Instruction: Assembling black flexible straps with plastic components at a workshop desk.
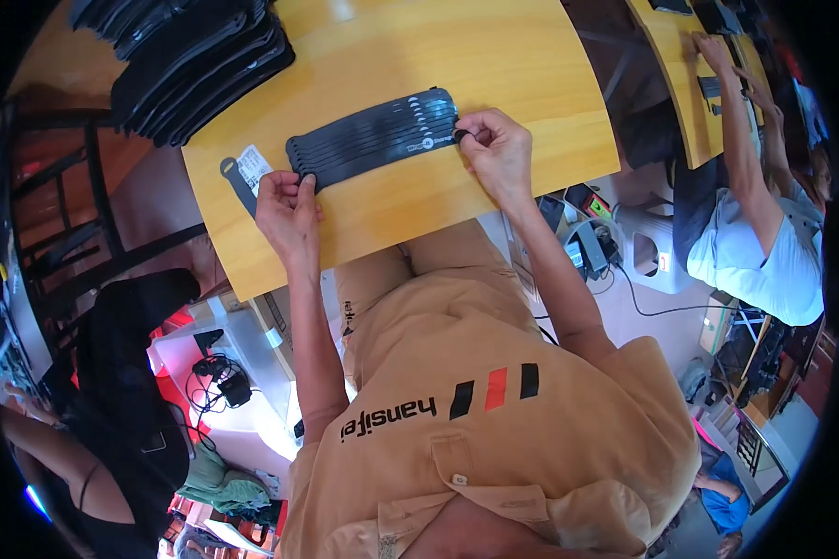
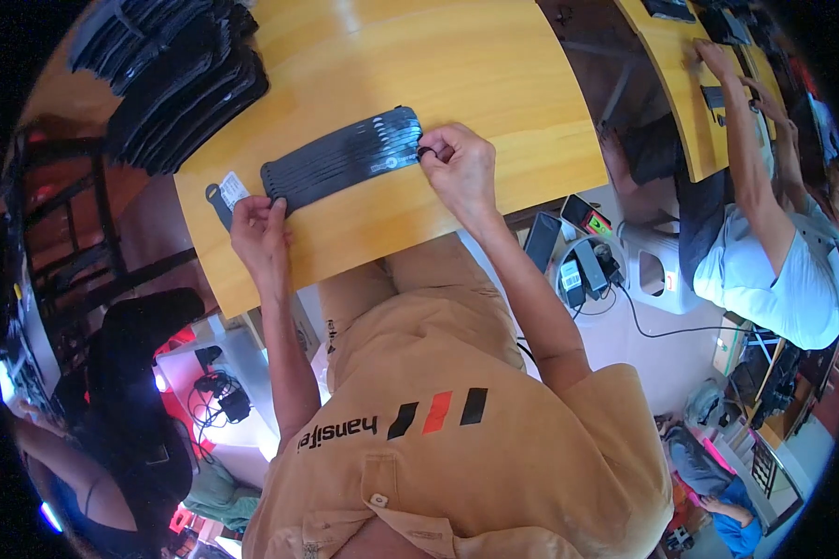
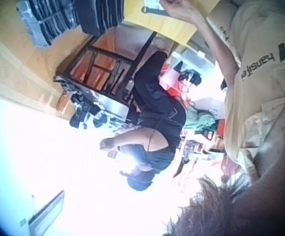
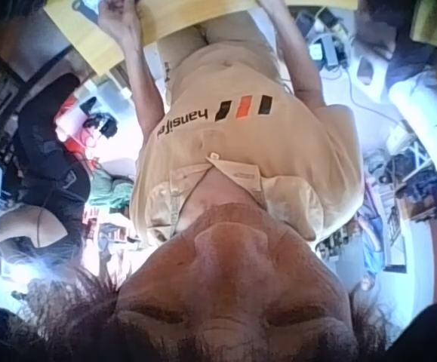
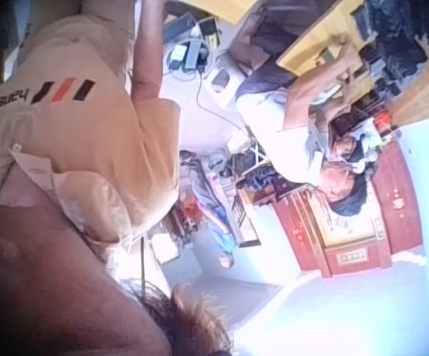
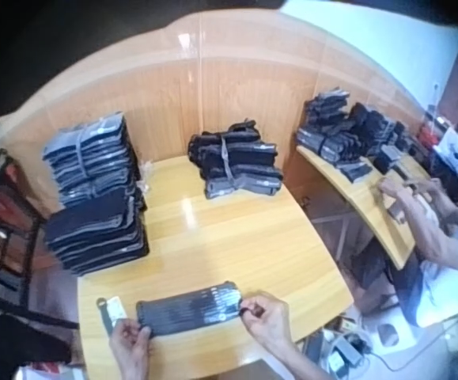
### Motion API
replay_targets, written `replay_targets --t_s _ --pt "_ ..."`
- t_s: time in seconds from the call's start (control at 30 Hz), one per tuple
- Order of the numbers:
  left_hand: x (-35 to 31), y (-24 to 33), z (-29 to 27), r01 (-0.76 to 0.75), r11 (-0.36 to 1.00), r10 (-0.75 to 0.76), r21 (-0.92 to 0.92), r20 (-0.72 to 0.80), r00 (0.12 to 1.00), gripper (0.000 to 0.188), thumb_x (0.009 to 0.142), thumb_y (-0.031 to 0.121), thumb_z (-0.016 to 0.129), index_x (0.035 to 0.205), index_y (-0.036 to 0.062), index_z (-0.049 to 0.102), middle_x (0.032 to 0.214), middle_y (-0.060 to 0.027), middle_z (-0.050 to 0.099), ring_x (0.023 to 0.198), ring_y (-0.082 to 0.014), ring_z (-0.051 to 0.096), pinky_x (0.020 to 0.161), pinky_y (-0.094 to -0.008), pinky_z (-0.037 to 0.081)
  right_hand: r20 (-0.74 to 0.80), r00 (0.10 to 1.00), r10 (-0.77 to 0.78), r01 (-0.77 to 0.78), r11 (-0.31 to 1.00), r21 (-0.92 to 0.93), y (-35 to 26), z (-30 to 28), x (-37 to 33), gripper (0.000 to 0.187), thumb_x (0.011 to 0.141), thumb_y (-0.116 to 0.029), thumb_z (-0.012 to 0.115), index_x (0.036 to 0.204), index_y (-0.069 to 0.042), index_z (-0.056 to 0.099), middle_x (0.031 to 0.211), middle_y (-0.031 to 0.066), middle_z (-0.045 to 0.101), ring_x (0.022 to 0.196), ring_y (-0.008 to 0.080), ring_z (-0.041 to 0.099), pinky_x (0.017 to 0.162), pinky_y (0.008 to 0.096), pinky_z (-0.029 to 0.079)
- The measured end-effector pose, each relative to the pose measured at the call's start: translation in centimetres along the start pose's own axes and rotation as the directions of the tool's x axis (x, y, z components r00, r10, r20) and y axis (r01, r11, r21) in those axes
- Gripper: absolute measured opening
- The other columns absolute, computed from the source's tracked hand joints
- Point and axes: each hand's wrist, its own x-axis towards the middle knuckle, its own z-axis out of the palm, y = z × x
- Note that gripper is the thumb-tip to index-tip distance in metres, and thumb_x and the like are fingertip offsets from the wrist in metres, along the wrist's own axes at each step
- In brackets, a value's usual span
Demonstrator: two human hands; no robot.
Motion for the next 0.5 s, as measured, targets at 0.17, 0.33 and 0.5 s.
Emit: replay_targets --t_s 0.17,0.33,0.5 --pt "0.3 -0.1 -1.0 -0.094 0.986 0.098 0.138 -0.02 0.995 0.015 0.079 0.002 0.062 0.088 -0.0024 0.052 0.07 -0.0067 0.054 0.051 -0.0095 0.049 0.044 -0.0239 0.042 0.011 0.993 -0.116 0.116 0.973 -0.199 -1.7 -0.4 -0.1 0.016 0.068 0.008 0.057 0.082 0.002 0.062 0.07 0.0066 0.055 0.057 0.0101 0.054 0.052 0.0263 0.047" --pt "-0.1 2.8 -1.4 -0.229 0.858 0.302 0.46 -0.092 0.949 0.025 0.08 0.006 0.061 0.101 -0.0039 0.052 0.083 -0.0133 0.058 0.066 -0.0193 0.057 0.06 -0.0317 0.047 -0.007 0.964 -0.267 0.234 0.858 -0.457 -5.2 -0.9 -0.2 0.024 0.07 0.005 0.052 0.093 0.001 0.06 0.088 0.0153 0.057 0.076 0.032 0.058 0.071 0.0355 0.047" --pt "1.0 2.6 2.2 -0.541 0.453 0.593 0.708 0.213 0.776 0.053 0.086 0.029 0.053 0.128 -0.0008 0.04 0.134 -0.0172 0.038 0.126 -0.0309 0.032 0.103 -0.0465 0.023 0.127 0.901 -0.415 0.429 0.802 -0.415 -5.2 2.9 0.3 0.041 0.075 0.0 0.052 0.116 -0.002 0.051 0.119 0.0159 0.049 0.11 0.0332 0.047 0.091 0.0375 0.041"
